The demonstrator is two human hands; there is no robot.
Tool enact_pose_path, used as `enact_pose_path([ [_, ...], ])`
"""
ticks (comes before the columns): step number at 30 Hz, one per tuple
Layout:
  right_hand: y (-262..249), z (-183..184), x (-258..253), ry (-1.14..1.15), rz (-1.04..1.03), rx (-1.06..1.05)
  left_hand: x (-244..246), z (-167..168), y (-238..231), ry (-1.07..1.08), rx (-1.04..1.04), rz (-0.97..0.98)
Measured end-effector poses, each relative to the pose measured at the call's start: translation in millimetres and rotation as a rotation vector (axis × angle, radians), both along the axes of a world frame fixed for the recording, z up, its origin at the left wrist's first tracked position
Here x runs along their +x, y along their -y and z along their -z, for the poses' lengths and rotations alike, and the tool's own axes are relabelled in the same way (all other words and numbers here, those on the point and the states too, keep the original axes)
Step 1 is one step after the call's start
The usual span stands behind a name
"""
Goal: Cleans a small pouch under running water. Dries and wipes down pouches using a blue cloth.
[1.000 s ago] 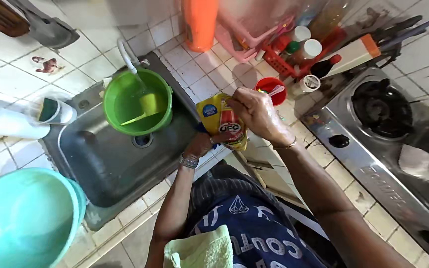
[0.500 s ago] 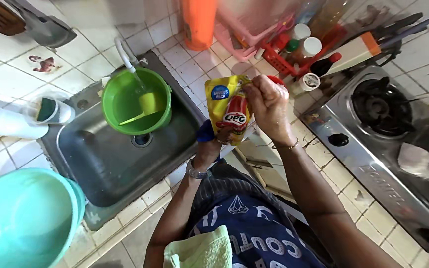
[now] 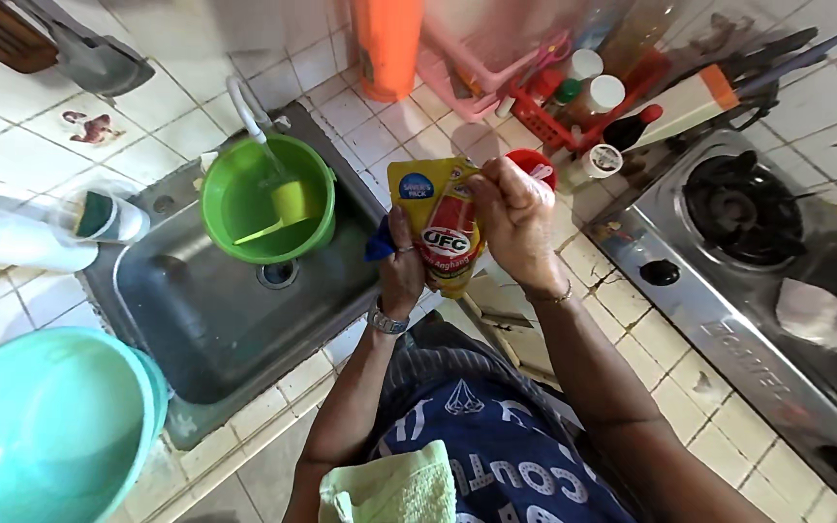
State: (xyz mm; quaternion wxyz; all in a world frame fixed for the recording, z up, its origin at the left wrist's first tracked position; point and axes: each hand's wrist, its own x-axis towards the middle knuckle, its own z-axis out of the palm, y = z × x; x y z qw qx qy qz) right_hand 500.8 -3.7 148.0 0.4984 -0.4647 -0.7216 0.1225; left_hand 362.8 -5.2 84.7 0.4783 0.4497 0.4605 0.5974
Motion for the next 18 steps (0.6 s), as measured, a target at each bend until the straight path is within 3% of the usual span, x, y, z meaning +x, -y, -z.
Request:
enact_pose_path([
  [9, 2, 2, 0, 0.004, -0.038, -0.093, -10, -17, -5, -0.107, 0.228, -0.025],
  [12, 1, 2, -5, -0.004, 0.009, -0.043, -9, -10, -5, -0.170, 0.023, 0.022],
  [18, 7, -3, 28, 0.081, 0.058, -0.035, -42, 4, -12, -0.361, -0.427, 0.392],
])
